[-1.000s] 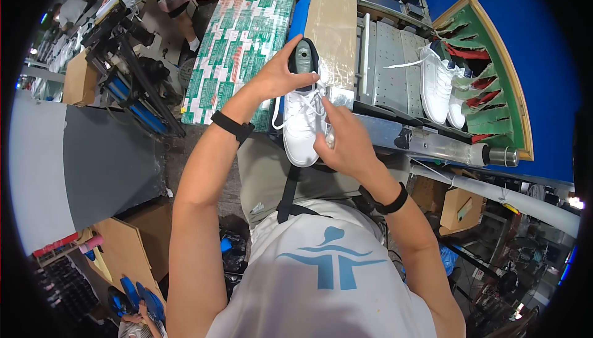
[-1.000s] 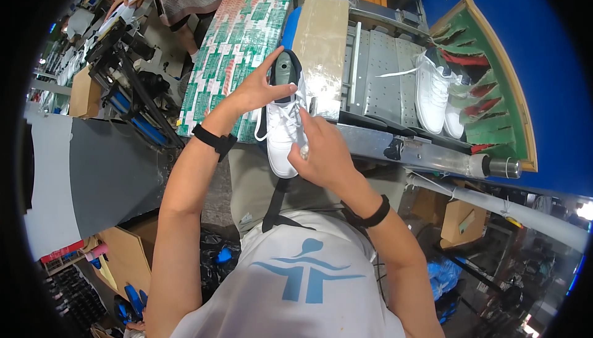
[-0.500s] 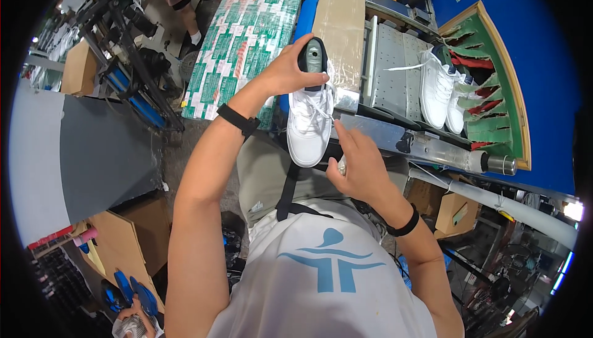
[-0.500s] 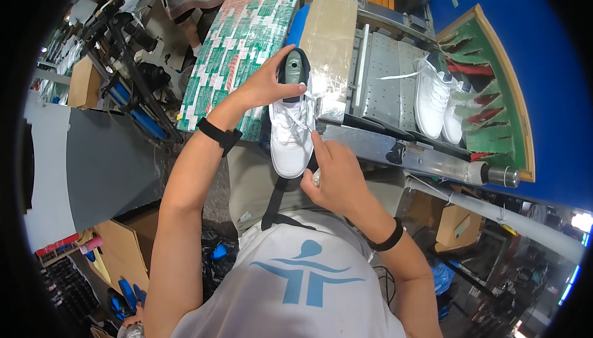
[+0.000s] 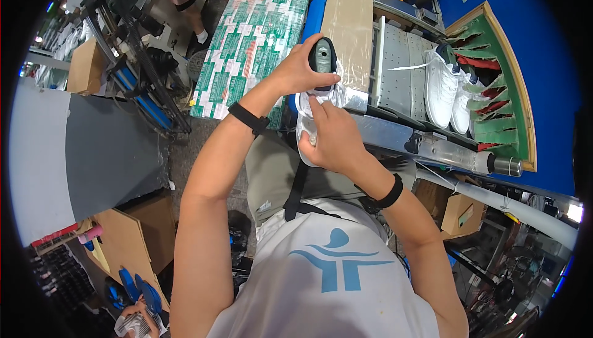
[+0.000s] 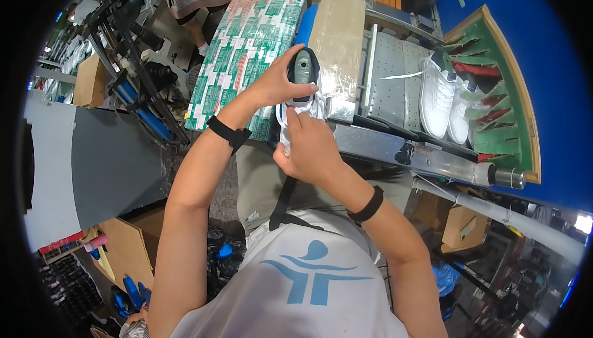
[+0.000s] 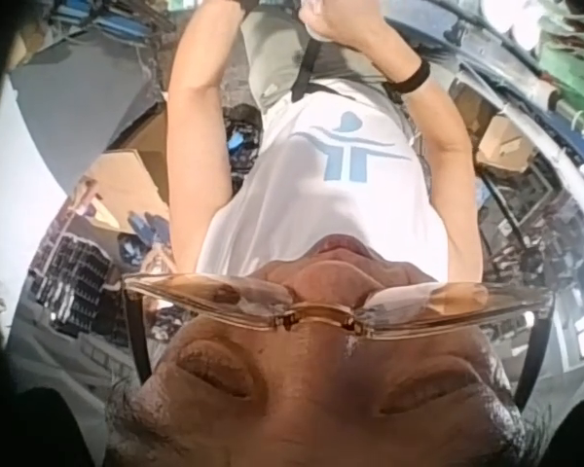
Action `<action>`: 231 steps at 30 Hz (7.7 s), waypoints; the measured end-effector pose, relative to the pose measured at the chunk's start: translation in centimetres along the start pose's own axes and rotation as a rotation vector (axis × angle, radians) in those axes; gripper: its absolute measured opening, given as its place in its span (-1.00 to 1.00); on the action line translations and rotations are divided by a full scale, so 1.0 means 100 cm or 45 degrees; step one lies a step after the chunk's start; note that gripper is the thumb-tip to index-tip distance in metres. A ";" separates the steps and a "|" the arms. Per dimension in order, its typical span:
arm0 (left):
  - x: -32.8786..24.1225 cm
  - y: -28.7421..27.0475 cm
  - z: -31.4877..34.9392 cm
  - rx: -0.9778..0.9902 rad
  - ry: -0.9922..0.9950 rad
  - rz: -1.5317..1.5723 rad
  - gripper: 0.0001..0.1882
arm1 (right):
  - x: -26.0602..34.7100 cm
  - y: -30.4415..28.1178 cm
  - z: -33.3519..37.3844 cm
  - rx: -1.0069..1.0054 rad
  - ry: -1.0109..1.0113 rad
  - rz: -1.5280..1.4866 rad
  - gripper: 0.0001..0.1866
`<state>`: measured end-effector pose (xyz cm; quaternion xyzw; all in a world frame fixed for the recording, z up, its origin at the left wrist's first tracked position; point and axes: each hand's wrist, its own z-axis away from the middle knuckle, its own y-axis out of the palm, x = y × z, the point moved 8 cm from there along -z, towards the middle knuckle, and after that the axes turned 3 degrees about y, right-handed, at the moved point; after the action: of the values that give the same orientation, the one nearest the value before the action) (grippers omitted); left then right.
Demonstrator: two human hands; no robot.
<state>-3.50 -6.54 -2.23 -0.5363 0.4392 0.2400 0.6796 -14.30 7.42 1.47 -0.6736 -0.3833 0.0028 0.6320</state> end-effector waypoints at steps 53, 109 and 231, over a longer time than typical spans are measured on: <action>0.269 0.042 0.133 -0.694 -0.855 1.278 -0.03 | -0.205 -0.031 0.108 -0.512 0.321 0.267 -0.13; 0.147 0.251 0.518 -1.266 -0.913 1.445 -0.40 | -0.232 -0.022 0.139 -0.686 0.211 0.352 -0.39; 0.044 0.417 0.236 -0.682 -0.966 1.524 -0.32 | -0.490 -0.144 0.554 0.042 1.356 -0.334 -0.60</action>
<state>-26.56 27.94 -26.66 -0.2337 0.3180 0.8345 0.3845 -83.33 27.72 -20.93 -0.5186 -0.0911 -0.4111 0.7441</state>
